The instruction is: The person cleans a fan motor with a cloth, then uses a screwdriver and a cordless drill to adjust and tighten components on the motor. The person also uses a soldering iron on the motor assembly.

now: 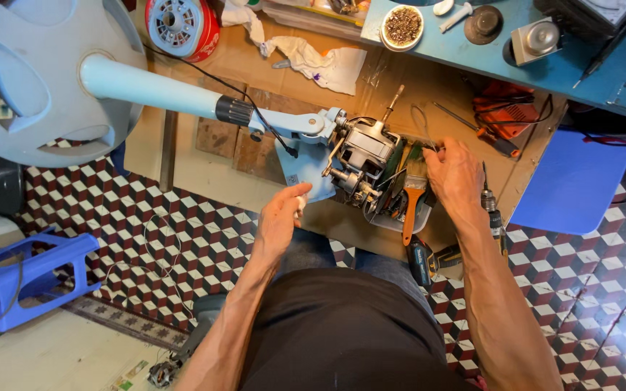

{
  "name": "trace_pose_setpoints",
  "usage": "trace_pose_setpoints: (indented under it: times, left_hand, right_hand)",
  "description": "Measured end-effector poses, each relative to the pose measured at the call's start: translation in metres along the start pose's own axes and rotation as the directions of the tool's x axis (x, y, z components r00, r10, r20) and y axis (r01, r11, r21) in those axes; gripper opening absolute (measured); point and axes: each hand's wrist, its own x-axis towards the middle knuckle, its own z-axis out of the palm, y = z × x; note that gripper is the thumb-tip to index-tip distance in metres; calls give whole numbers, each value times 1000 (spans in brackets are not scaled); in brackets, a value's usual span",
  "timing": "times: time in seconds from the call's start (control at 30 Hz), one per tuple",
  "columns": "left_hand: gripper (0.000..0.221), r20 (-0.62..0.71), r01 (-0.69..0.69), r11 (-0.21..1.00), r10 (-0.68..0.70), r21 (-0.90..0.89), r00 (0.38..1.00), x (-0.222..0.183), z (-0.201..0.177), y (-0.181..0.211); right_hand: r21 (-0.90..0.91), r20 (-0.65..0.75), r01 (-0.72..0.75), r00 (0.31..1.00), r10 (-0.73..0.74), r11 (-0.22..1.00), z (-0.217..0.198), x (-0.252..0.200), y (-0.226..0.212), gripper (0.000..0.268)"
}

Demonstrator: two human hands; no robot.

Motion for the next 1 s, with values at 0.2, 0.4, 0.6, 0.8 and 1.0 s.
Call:
trace_pose_setpoints:
  times: [0.2,0.4,0.6,0.8,1.0]
  left_hand:
    - [38,116,-12,987,31,-161,993,22,-15,3]
    - [36,220,69,997,-59,-37,974,52,-32,-2]
    - [41,303,109,992,-123,62,945,80,-30,-15]
    - [44,441,94,995,-67,-39,895,88,-33,-24]
    - [45,612,153,987,-89,-53,786,80,-53,-39]
  right_hand:
    - [169,-175,-46,982,76,984,-21,-63,-17,31]
    - [409,-65,-344,913,403,845,-8,-130,-63,33]
    - [535,-25,-462,828,560,707,37,-182,-93,32]
    - [554,-13,-512,783,622,657,69,-217,-107,32]
    - [568,-77,-598,645,760,565,65,-235,-80,34]
